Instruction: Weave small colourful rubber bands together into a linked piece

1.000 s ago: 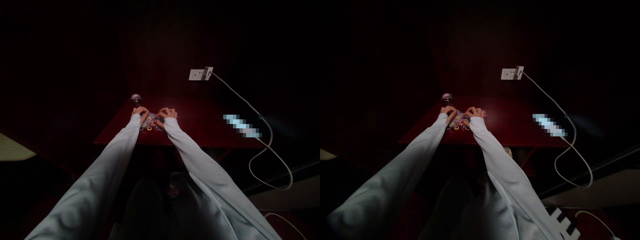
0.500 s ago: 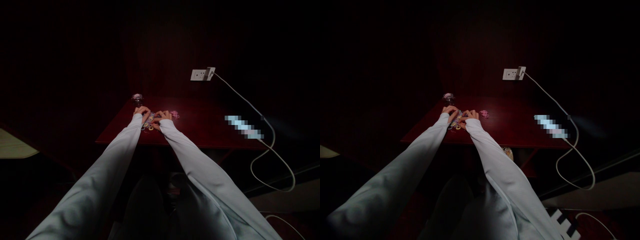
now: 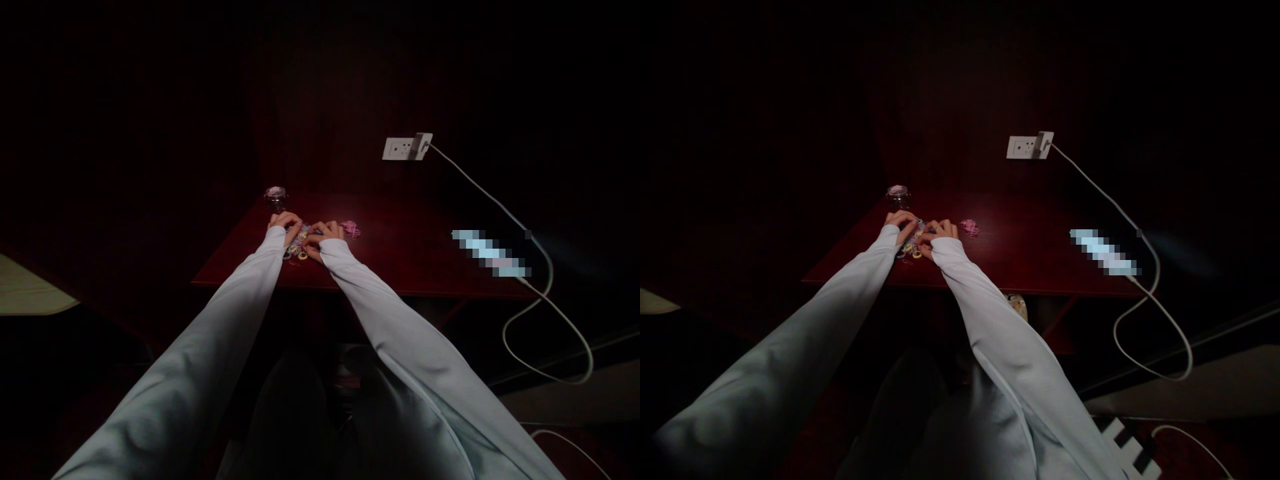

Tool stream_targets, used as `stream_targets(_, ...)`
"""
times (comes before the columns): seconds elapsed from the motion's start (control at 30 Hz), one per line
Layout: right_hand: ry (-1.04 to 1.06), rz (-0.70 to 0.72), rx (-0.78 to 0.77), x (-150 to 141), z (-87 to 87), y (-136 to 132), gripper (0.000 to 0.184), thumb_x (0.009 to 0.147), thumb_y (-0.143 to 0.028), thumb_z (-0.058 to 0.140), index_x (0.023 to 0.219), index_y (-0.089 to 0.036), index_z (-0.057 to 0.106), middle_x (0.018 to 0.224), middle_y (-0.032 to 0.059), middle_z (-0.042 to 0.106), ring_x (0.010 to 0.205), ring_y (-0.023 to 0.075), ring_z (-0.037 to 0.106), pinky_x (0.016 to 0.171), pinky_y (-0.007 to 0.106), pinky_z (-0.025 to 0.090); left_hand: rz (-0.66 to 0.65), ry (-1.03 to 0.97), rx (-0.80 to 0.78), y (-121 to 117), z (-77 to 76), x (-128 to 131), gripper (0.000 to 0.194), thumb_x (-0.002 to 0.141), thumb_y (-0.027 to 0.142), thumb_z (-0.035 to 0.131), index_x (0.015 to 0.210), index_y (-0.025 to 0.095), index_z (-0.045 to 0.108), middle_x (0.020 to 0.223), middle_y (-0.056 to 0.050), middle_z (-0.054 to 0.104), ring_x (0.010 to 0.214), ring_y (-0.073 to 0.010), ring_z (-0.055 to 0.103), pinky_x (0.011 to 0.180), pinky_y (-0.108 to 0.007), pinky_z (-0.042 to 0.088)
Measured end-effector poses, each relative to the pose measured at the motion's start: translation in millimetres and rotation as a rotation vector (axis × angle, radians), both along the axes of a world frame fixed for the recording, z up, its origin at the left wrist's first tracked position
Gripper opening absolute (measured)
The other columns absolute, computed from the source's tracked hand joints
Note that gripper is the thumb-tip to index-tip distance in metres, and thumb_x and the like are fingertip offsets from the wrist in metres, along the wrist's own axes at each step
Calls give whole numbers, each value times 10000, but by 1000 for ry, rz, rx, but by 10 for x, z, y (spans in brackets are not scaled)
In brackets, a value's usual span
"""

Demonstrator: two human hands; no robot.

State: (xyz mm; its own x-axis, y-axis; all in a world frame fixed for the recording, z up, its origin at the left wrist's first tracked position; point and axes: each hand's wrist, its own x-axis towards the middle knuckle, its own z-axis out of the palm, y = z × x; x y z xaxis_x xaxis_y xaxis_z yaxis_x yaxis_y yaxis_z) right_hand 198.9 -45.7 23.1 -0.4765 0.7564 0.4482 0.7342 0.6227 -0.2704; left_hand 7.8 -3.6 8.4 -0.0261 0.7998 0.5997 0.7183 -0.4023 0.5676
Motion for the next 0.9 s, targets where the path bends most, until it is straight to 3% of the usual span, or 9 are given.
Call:
stream_targets(0.43, 10, 22, 31, 26, -78, 25, 227, 990, -329, 723, 1152, -334, 882, 1360, 84, 728, 1262, 339, 441, 1099, 487, 332, 55, 10, -48, -126, 106, 60, 179, 976, 173, 652, 869, 241, 778, 1185, -37, 823, 1182, -301, 649, 1073, -503, 415)
stream_targets(0.9, 3, 6, -1, 23, -64, 13, 226, 1032, -397, 702, 1154, -333, 881, 1360, 91, 721, 1259, 336, 465, 1090, 478, 348, 22, -3, -23, -85, 57, 20, 150, 964, 220, 676, 861, 256, 779, 1167, -20, 835, 1155, -294, 633, 1042, -480, 414)
